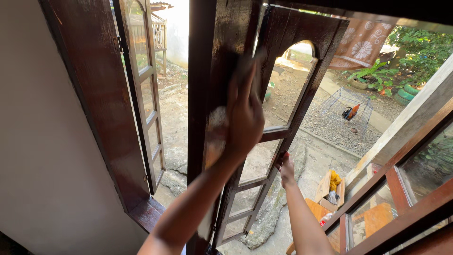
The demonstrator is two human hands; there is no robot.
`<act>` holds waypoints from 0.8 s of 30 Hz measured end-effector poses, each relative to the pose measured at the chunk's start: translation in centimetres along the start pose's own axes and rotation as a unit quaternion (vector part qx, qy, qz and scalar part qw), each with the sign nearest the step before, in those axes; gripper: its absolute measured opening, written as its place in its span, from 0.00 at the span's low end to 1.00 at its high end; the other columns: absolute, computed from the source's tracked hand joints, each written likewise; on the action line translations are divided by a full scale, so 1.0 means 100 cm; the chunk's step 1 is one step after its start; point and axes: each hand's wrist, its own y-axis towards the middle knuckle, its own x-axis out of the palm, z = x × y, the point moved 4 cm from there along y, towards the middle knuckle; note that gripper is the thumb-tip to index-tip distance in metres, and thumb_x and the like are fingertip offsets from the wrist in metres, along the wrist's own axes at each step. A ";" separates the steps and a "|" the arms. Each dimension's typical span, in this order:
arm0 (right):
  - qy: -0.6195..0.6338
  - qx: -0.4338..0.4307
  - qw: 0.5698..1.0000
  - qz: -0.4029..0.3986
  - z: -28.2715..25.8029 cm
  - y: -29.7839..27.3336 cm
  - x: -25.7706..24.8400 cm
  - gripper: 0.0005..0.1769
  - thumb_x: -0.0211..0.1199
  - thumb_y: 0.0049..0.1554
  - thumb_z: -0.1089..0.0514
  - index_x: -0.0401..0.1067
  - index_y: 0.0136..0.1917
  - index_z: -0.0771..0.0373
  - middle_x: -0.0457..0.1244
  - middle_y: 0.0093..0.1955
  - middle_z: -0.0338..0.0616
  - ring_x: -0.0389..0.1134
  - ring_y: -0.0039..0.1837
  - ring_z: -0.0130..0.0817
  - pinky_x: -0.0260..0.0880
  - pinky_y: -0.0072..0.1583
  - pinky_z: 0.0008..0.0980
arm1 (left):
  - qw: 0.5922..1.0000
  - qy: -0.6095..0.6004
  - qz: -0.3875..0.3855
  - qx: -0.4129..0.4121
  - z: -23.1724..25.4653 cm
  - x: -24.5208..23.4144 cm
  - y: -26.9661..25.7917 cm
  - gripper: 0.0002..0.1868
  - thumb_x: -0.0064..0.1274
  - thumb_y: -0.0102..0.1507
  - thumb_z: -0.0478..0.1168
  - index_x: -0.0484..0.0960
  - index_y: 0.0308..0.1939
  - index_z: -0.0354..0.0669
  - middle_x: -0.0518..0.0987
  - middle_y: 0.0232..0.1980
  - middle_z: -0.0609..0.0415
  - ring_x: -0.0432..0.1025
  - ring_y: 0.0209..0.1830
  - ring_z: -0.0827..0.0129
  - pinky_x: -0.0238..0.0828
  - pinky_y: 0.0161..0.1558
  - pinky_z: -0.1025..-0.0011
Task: The person wipes the wooden frames and glass panes of an open window with a cloth, then rinses and wrings the cloth in a basin of soapy water.
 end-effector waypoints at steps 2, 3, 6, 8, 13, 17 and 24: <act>-0.007 0.009 1.000 0.003 0.001 0.000 0.002 0.41 0.47 0.56 0.22 0.71 0.61 0.58 0.69 0.51 0.36 0.70 0.54 0.28 0.70 0.56 0.32 | 0.999 -0.031 -0.003 0.042 -0.006 0.020 0.035 0.42 0.32 0.67 0.15 0.55 0.83 0.49 0.61 0.81 0.48 0.58 0.84 0.55 0.76 0.71 0.73; -0.017 0.020 1.000 0.007 0.002 0.001 0.003 0.42 0.46 0.56 0.22 0.71 0.60 0.59 0.70 0.51 0.37 0.72 0.56 0.29 0.72 0.57 0.32 | 0.997 0.046 0.010 0.066 -0.009 0.034 0.048 0.46 0.34 0.63 0.13 0.53 0.83 0.47 0.58 0.83 0.47 0.56 0.84 0.52 0.70 0.75 0.68; -0.002 0.007 1.000 -0.013 0.001 0.007 0.006 0.43 0.47 0.58 0.22 0.72 0.60 0.63 0.70 0.51 0.40 0.72 0.56 0.32 0.73 0.59 0.34 | 0.980 0.177 0.013 0.088 -0.019 0.057 0.059 0.49 0.39 0.58 0.13 0.50 0.82 0.41 0.53 0.83 0.44 0.53 0.83 0.49 0.62 0.80 0.60; 0.005 0.005 1.000 -0.014 0.002 0.004 0.004 0.42 0.48 0.58 0.22 0.71 0.61 0.60 0.69 0.51 0.39 0.71 0.56 0.32 0.71 0.58 0.34 | 0.968 0.231 0.007 0.094 -0.021 0.062 0.062 0.48 0.43 0.57 0.14 0.50 0.81 0.38 0.51 0.83 0.42 0.53 0.82 0.47 0.60 0.82 0.56; 0.010 0.017 1.000 0.003 0.002 0.003 0.008 0.42 0.47 0.56 0.22 0.71 0.61 0.58 0.69 0.51 0.38 0.72 0.54 0.31 0.70 0.56 0.34 | 0.961 0.250 -0.104 0.060 -0.021 0.047 0.058 0.48 0.49 0.58 0.15 0.49 0.80 0.31 0.51 0.82 0.35 0.60 0.74 0.45 0.69 0.72 0.60; -0.010 0.026 1.000 0.013 0.001 0.000 0.009 0.42 0.46 0.59 0.21 0.71 0.61 0.61 0.67 0.49 0.38 0.69 0.51 0.30 0.70 0.55 0.33 | 0.953 0.282 -0.067 0.083 -0.026 0.050 0.062 0.45 0.49 0.60 0.17 0.51 0.80 0.35 0.54 0.78 0.34 0.62 0.74 0.45 0.72 0.69 0.64; 0.033 -0.019 0.999 -0.009 0.001 -0.005 0.007 0.42 0.48 0.57 0.23 0.71 0.60 0.62 0.70 0.48 0.40 0.72 0.50 0.31 0.71 0.52 0.35 | 0.935 0.333 -0.079 0.091 -0.030 0.044 0.055 0.43 0.50 0.63 0.21 0.50 0.80 0.37 0.58 0.74 0.32 0.66 0.71 0.47 0.75 0.66 0.66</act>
